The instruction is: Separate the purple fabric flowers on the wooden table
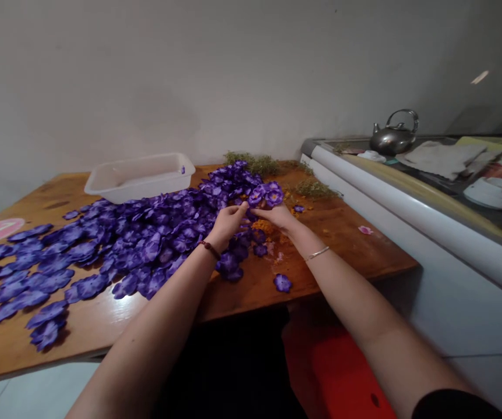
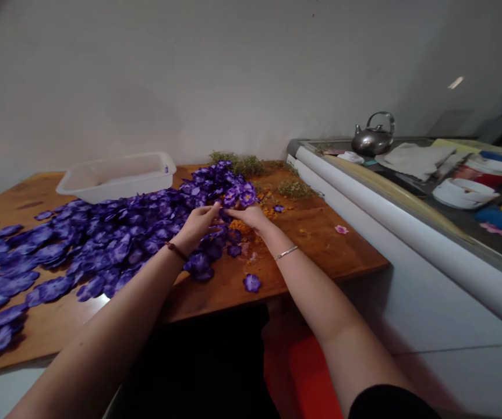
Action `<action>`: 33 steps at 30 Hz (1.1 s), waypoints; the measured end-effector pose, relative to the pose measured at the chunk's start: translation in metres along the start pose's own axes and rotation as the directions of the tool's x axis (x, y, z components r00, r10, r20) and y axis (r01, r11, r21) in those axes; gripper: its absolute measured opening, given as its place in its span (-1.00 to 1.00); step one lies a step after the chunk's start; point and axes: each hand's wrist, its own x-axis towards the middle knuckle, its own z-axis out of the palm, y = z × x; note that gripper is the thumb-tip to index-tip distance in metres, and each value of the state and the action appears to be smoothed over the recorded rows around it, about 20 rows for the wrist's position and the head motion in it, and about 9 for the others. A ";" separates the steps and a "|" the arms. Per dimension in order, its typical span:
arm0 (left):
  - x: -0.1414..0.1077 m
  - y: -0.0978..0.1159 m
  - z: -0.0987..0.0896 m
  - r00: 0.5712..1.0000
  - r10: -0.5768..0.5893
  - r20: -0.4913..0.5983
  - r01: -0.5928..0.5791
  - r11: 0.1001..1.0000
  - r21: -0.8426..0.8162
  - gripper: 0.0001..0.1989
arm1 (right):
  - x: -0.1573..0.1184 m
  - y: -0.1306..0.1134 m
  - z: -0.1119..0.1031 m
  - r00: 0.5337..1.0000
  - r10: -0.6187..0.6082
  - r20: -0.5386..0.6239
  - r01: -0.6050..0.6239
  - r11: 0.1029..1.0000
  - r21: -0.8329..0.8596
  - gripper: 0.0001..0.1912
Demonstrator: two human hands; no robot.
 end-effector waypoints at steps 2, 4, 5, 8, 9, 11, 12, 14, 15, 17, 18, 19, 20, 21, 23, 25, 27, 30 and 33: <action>0.001 -0.003 0.001 0.999 0.028 0.022 -0.028 1.000 -0.004 -0.73 | 0.000 0.001 0.001 1.000 0.016 -0.018 -0.015 1.000 0.021 -0.60; 0.004 -0.007 0.002 0.997 0.071 0.016 -0.071 0.997 0.010 -0.71 | 0.000 0.001 0.001 0.999 0.037 -0.023 -0.035 0.998 0.054 -0.60; 0.005 -0.010 0.003 0.996 0.093 0.010 -0.093 0.995 0.019 -0.71 | 0.000 0.002 0.001 0.999 0.048 -0.023 -0.046 0.996 0.073 -0.59; 0.010 -0.018 0.006 0.984 0.178 -0.011 -0.177 0.983 0.055 -0.78 | 0.001 0.003 0.000 0.995 0.104 -0.013 -0.102 0.990 0.099 -0.54; 0.012 -0.019 0.007 0.979 0.201 -0.021 -0.199 0.978 0.066 -0.79 | 0.001 0.004 -0.001 0.993 0.117 -0.009 -0.116 0.989 0.087 -0.53; 0.014 -0.021 0.009 0.972 0.230 -0.043 -0.226 0.971 0.082 -0.82 | 0.002 0.006 -0.004 0.994 0.105 -0.036 -0.104 0.994 0.040 -0.53; 0.015 -0.022 0.010 0.971 0.233 -0.058 -0.228 0.970 0.087 -0.83 | 0.002 0.007 -0.005 0.995 0.093 -0.048 -0.092 0.995 0.025 -0.53; 0.015 -0.021 0.011 0.972 0.220 -0.082 -0.213 0.973 0.092 -0.83 | 0.002 0.010 -0.008 0.995 0.084 -0.050 -0.083 0.996 0.022 -0.53; 0.014 -0.020 0.012 0.975 0.206 -0.090 -0.197 0.976 0.094 -0.83 | 0.003 0.012 -0.009 0.995 0.086 -0.045 -0.085 0.996 0.028 -0.53; 0.013 -0.019 0.012 0.981 0.172 -0.092 -0.164 0.982 0.096 -0.81 | 0.004 0.015 -0.011 0.995 0.087 -0.043 -0.086 0.996 0.030 -0.53; 0.013 -0.018 0.012 0.983 0.159 -0.094 -0.150 0.984 0.097 -0.81 | 0.005 0.016 -0.012 0.995 0.084 -0.045 -0.083 0.996 0.029 -0.52; 0.013 -0.018 0.012 0.983 0.152 -0.099 -0.143 0.985 0.100 -0.81 | 0.006 0.016 -0.012 0.995 0.085 -0.048 -0.084 0.996 0.031 -0.52; 0.013 -0.017 0.012 0.983 0.151 -0.108 -0.140 0.984 0.107 -0.81 | 0.006 0.017 -0.012 0.994 0.096 -0.045 -0.094 0.995 0.036 -0.52; 0.013 -0.017 0.012 0.981 0.153 -0.119 -0.140 0.983 0.117 -0.82 | 0.006 0.017 -0.013 0.993 0.108 -0.044 -0.106 0.993 0.044 -0.52; 0.015 -0.017 0.011 0.977 0.163 -0.138 -0.143 0.979 0.147 -0.83 | 0.006 0.015 -0.012 0.992 0.109 -0.062 -0.107 0.993 0.043 -0.53; 0.016 -0.018 0.010 0.975 0.172 -0.142 -0.148 0.974 0.170 -0.84 | 0.005 0.014 -0.012 0.993 0.063 -0.102 -0.063 0.998 0.005 -0.56; 0.017 -0.019 0.008 0.975 0.176 -0.137 -0.151 0.973 0.176 -0.84 | 0.004 0.014 -0.011 0.992 0.014 -0.122 -0.020 0.998 -0.053 -0.59; 0.016 -0.021 0.004 0.975 0.178 -0.133 -0.154 0.973 0.170 -0.83 | 0.006 0.013 -0.011 0.994 0.003 -0.111 -0.019 0.990 -0.136 -0.59; 0.015 -0.022 0.001 0.974 0.177 -0.138 -0.152 0.972 0.178 -0.82 | 0.007 0.012 -0.011 0.996 -0.010 -0.084 -0.007 0.981 -0.192 -0.59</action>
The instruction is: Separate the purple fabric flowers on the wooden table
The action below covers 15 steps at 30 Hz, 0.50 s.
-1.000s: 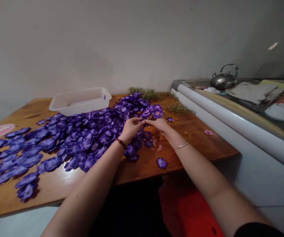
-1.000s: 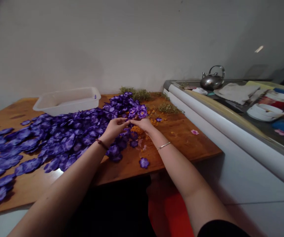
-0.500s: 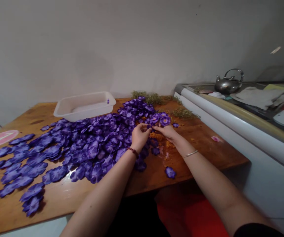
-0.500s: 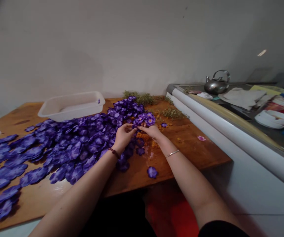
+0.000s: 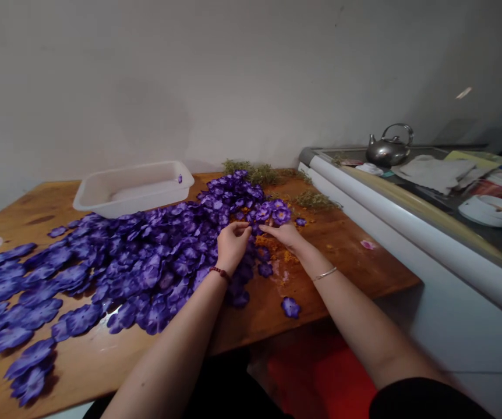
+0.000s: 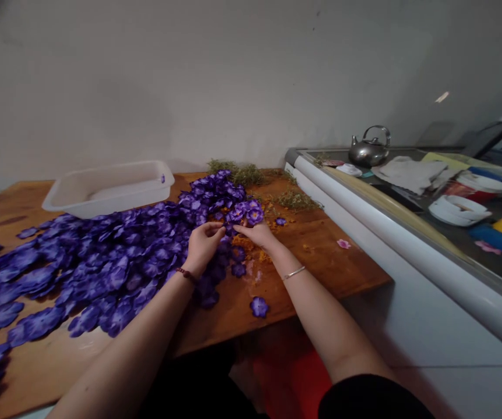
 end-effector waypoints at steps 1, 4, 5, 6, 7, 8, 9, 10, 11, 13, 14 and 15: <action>0.000 0.000 -0.001 1.000 0.000 -0.002 0.000 1.000 0.004 -0.83 | 0.000 -0.001 0.000 1.000 -0.009 0.011 0.009 1.000 -0.014 -0.60; 0.000 -0.001 -0.001 1.000 -0.005 -0.008 0.005 1.000 0.015 -0.85 | -0.002 -0.002 0.000 0.999 -0.036 0.005 0.036 0.997 -0.062 -0.63; 0.000 0.000 -0.001 1.000 -0.007 -0.009 0.007 1.000 0.018 -0.85 | -0.002 -0.003 0.000 0.999 -0.041 0.001 0.040 0.996 -0.079 -0.64; 0.001 0.000 -0.001 1.000 -0.005 -0.010 0.005 1.000 0.024 -0.85 | -0.002 -0.003 0.001 0.999 -0.044 -0.001 0.044 0.995 -0.094 -0.65; 0.000 0.002 0.000 1.000 0.001 -0.014 0.000 0.999 0.035 -0.86 | -0.002 -0.003 0.001 0.999 -0.047 0.002 0.047 0.993 -0.105 -0.66; 0.000 0.003 0.000 1.000 0.011 -0.021 -0.010 0.999 0.051 -0.86 | -0.002 -0.003 0.001 0.999 -0.048 0.009 0.049 0.992 -0.112 -0.67; 0.000 0.004 0.000 0.999 0.026 -0.027 -0.024 0.997 0.070 -0.86 | -0.002 -0.004 0.001 0.999 -0.049 0.019 0.051 0.992 -0.117 -0.68; -0.001 0.005 0.000 0.999 0.039 -0.027 -0.036 0.995 0.088 -0.85 | -0.001 -0.004 0.001 0.998 -0.051 0.022 0.053 0.991 -0.121 -0.68; -0.001 0.006 -0.001 0.999 0.048 -0.021 -0.046 0.994 0.104 -0.84 | -0.001 -0.004 0.001 0.998 -0.055 0.021 0.057 0.990 -0.125 -0.69; -0.002 0.007 -0.002 0.999 0.053 0.001 -0.053 0.989 0.140 -0.80 | 0.000 -0.005 0.000 0.998 -0.059 0.027 0.062 0.988 -0.140 -0.70; -0.002 0.007 -0.003 0.998 0.055 0.013 -0.057 0.985 0.162 -0.79 | 0.000 -0.006 0.000 0.998 -0.062 0.031 0.066 0.987 -0.150 -0.70; -0.002 0.006 -0.003 0.998 0.061 0.023 -0.064 0.980 0.187 -0.80 | 0.000 -0.006 0.000 0.997 -0.068 0.034 0.072 0.985 -0.160 -0.71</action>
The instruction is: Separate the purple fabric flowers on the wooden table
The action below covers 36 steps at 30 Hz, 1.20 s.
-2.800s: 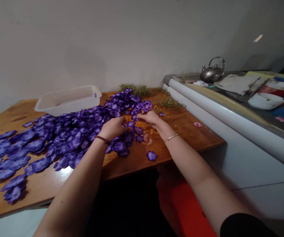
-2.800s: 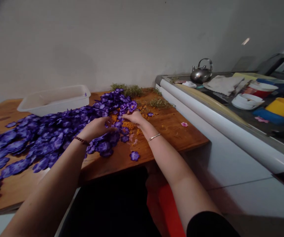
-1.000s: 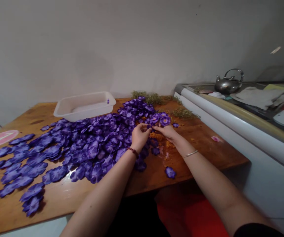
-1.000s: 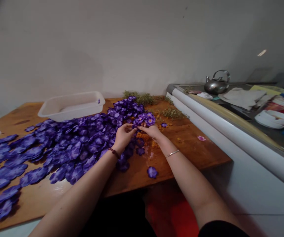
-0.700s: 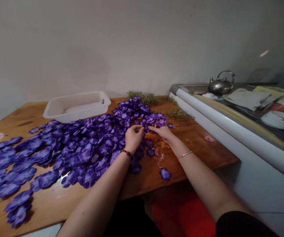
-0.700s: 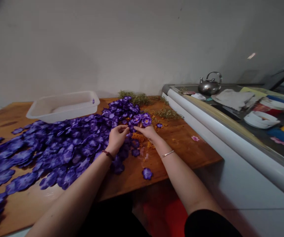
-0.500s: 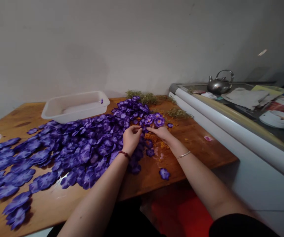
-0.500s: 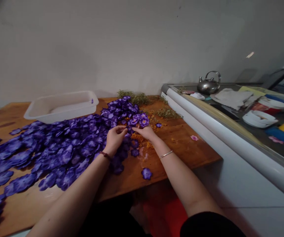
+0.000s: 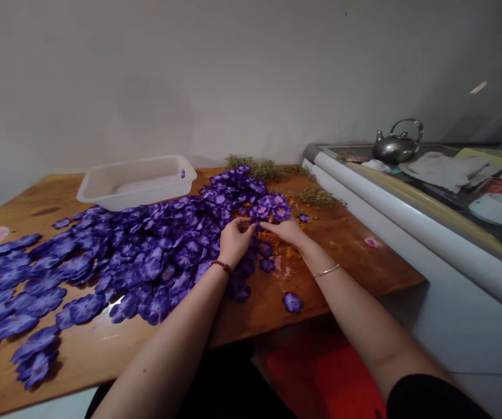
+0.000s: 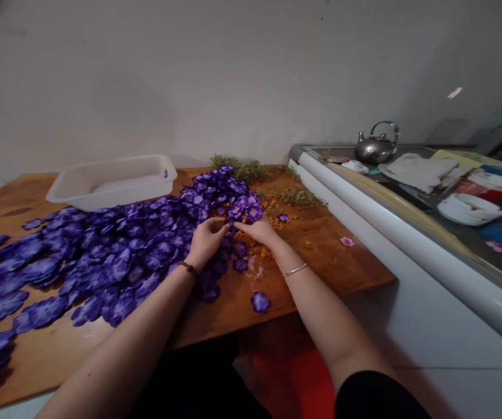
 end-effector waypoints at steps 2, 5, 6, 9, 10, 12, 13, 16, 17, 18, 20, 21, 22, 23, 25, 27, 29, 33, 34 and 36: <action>-0.001 -0.001 -0.001 1.000 0.024 0.007 -0.024 0.998 0.053 -0.85 | 0.000 -0.001 0.000 1.000 -0.013 0.001 0.013 1.000 -0.020 -0.72; -0.002 -0.001 -0.001 0.999 0.047 0.019 -0.049 0.995 0.090 -0.88 | -0.002 -0.003 0.000 1.000 -0.028 0.006 0.028 0.999 -0.034 -0.72; -0.003 -0.001 -0.001 0.999 0.050 0.020 -0.052 0.994 0.092 -0.87 | -0.002 -0.003 0.000 1.000 -0.029 0.011 0.029 0.999 -0.034 -0.72; -0.003 0.001 -0.005 0.998 0.062 0.007 -0.062 0.994 0.089 -0.85 | -0.001 -0.003 0.000 1.000 -0.014 -0.025 0.013 0.999 -0.036 -0.72; -0.002 0.001 -0.008 0.997 0.065 -0.035 -0.062 0.994 0.087 -0.84 | -0.001 -0.002 -0.001 0.998 -0.006 -0.057 0.004 0.999 -0.038 -0.73; 0.001 0.002 -0.018 0.976 0.065 -0.210 -0.049 0.996 0.080 -0.81 | 0.002 0.001 -0.002 0.991 0.005 -0.136 -0.010 0.999 -0.040 -0.73; 0.003 0.002 -0.024 0.942 0.066 -0.329 -0.045 0.996 0.071 -0.79 | 0.003 0.004 -0.003 0.985 0.007 -0.172 -0.014 0.999 -0.041 -0.73; 0.007 0.003 -0.038 0.856 0.060 -0.514 -0.048 0.998 0.036 -0.76 | 0.008 0.012 -0.004 0.969 0.015 -0.247 -0.028 0.998 -0.048 -0.71; 0.007 0.004 -0.040 0.848 0.063 -0.526 -0.051 0.998 0.037 -0.76 | 0.009 0.014 -0.005 0.965 0.023 -0.260 -0.038 0.998 -0.054 -0.71; 0.007 0.004 -0.041 0.850 0.070 -0.522 -0.053 0.997 0.048 -0.76 | 0.009 0.016 -0.004 0.962 0.033 -0.270 -0.051 0.997 -0.058 -0.71; 0.005 0.004 -0.040 0.870 0.088 -0.486 -0.048 0.994 0.095 -0.77 | 0.010 0.017 -0.003 0.958 0.048 -0.283 -0.070 0.995 -0.067 -0.71; 0.003 0.004 -0.038 0.885 0.094 -0.455 -0.041 0.991 0.125 -0.78 | 0.010 0.017 -0.002 0.957 0.051 -0.284 -0.074 0.995 -0.071 -0.70; 0.002 0.003 -0.036 0.903 0.097 -0.419 -0.033 0.987 0.158 -0.79 | 0.009 0.017 -0.001 0.957 0.049 -0.286 -0.074 0.994 -0.077 -0.70; 0.001 0.002 -0.033 0.920 0.096 -0.381 -0.022 0.981 0.195 -0.80 | 0.009 0.017 0.000 0.956 0.046 -0.290 -0.073 0.994 -0.084 -0.70; 0.001 0.000 -0.030 0.952 0.078 -0.296 0.011 0.958 0.285 -0.81 | 0.008 0.017 0.002 0.954 0.031 -0.298 -0.065 0.992 -0.105 -0.70; 0.002 -0.004 -0.027 0.975 0.043 -0.217 0.047 0.918 0.393 -0.82 | 0.008 0.019 0.003 0.952 0.007 -0.305 -0.047 0.991 -0.122 -0.71; 0.004 -0.006 -0.025 0.988 0.006 -0.156 0.072 0.870 0.488 -0.81 | 0.009 0.022 0.003 0.949 -0.024 -0.315 -0.019 0.991 -0.133 -0.72; 0.006 -0.010 -0.018 0.997 0.018 -0.073 0.031 0.791 0.611 -0.80 | 0.011 0.025 0.002 0.948 -0.047 -0.313 -0.002 0.988 -0.155 -0.72; 0.005 -0.011 -0.016 0.998 0.038 -0.053 0.004 0.775 0.632 -0.80 | 0.011 0.025 0.002 0.949 -0.050 -0.311 0.001 0.988 -0.157 -0.72; 0.004 -0.012 -0.011 0.996 0.083 -0.022 -0.047 0.746 0.665 -0.79 | 0.011 0.025 0.003 0.947 -0.058 -0.317 0.008 0.988 -0.157 -0.73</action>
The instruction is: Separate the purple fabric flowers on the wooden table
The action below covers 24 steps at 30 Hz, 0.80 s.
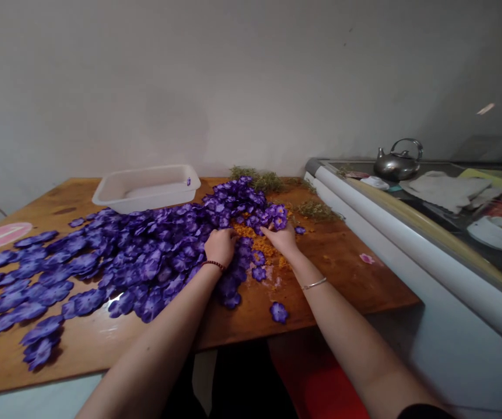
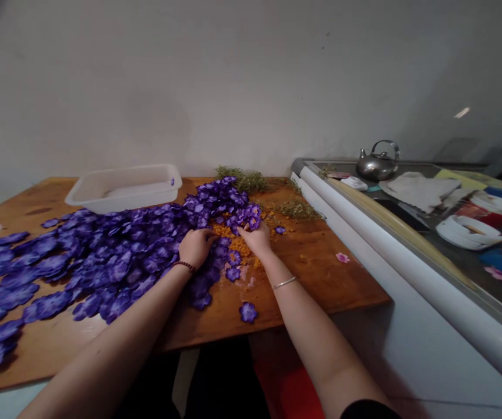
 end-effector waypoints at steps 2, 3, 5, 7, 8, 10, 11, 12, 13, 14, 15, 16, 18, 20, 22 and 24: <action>-0.001 0.001 0.003 1.000 0.023 -0.015 -0.022 1.000 0.020 -0.79 | -0.001 -0.001 0.000 1.000 -0.007 -0.004 0.007 1.000 0.007 -0.74; -0.001 0.001 0.003 0.999 0.021 -0.024 -0.021 0.999 0.024 -0.78 | -0.001 -0.002 0.000 1.000 -0.012 -0.001 0.012 1.000 0.012 -0.74; 0.000 0.002 0.002 0.999 -0.002 -0.040 0.003 1.000 0.029 -0.79 | -0.002 -0.003 -0.001 1.000 -0.027 0.005 0.027 0.999 0.019 -0.74; 0.002 0.003 -0.001 0.999 -0.019 -0.044 0.021 0.999 0.045 -0.80 | -0.002 -0.004 -0.001 0.999 -0.041 0.005 0.041 0.999 0.014 -0.73; 0.004 0.004 -0.003 0.999 -0.014 -0.041 0.016 0.998 0.058 -0.80 | -0.002 -0.004 -0.001 0.999 -0.045 0.004 0.045 0.999 0.007 -0.72; 0.008 0.006 -0.006 1.000 0.017 -0.024 -0.015 0.995 0.097 -0.79 | -0.002 -0.004 -0.001 0.999 -0.051 -0.001 0.051 0.999 -0.004 -0.71; 0.010 0.008 -0.008 0.999 0.036 -0.009 -0.035 0.992 0.124 -0.79 | -0.002 -0.004 -0.001 0.998 -0.056 -0.005 0.056 0.998 -0.002 -0.71; 0.012 0.009 -0.009 0.999 0.052 0.008 -0.052 0.987 0.153 -0.78 | -0.002 -0.003 -0.001 0.998 -0.063 -0.009 0.063 0.998 0.004 -0.71; 0.014 0.009 -0.010 0.998 0.065 0.022 -0.068 0.981 0.181 -0.78 | -0.002 -0.003 -0.001 0.997 -0.072 -0.015 0.072 0.997 0.012 -0.71; 0.016 0.010 -0.011 0.996 0.082 0.032 -0.087 0.975 0.203 -0.78 | -0.002 -0.003 -0.001 0.997 -0.079 -0.022 0.080 0.997 0.020 -0.71; 0.017 0.010 -0.011 0.994 0.106 0.040 -0.113 0.970 0.218 -0.77 | -0.002 -0.003 -0.001 0.996 -0.085 -0.026 0.086 0.996 0.027 -0.71; 0.017 0.010 -0.010 0.990 0.136 0.044 -0.143 0.964 0.226 -0.76 | -0.002 -0.003 -0.002 0.996 -0.088 -0.028 0.089 0.996 0.032 -0.71; 0.017 0.009 -0.009 0.980 0.195 0.048 -0.201 0.952 0.231 -0.76 | -0.002 -0.004 -0.003 0.997 -0.078 -0.025 0.079 0.996 0.031 -0.72; 0.016 0.007 -0.006 0.972 0.231 0.032 -0.233 0.948 0.219 -0.77 | -0.002 -0.006 -0.005 0.999 -0.050 -0.011 0.051 0.999 0.018 -0.72; 0.014 0.005 -0.003 0.969 0.246 0.006 -0.243 0.950 0.195 -0.77 | -0.002 -0.007 -0.007 1.000 -0.031 0.003 0.031 1.000 0.004 -0.73; 0.013 0.003 -0.002 0.970 0.244 -0.001 -0.240 0.954 0.180 -0.76 | -0.002 -0.008 -0.008 1.000 -0.029 0.010 0.029 1.000 -0.007 -0.74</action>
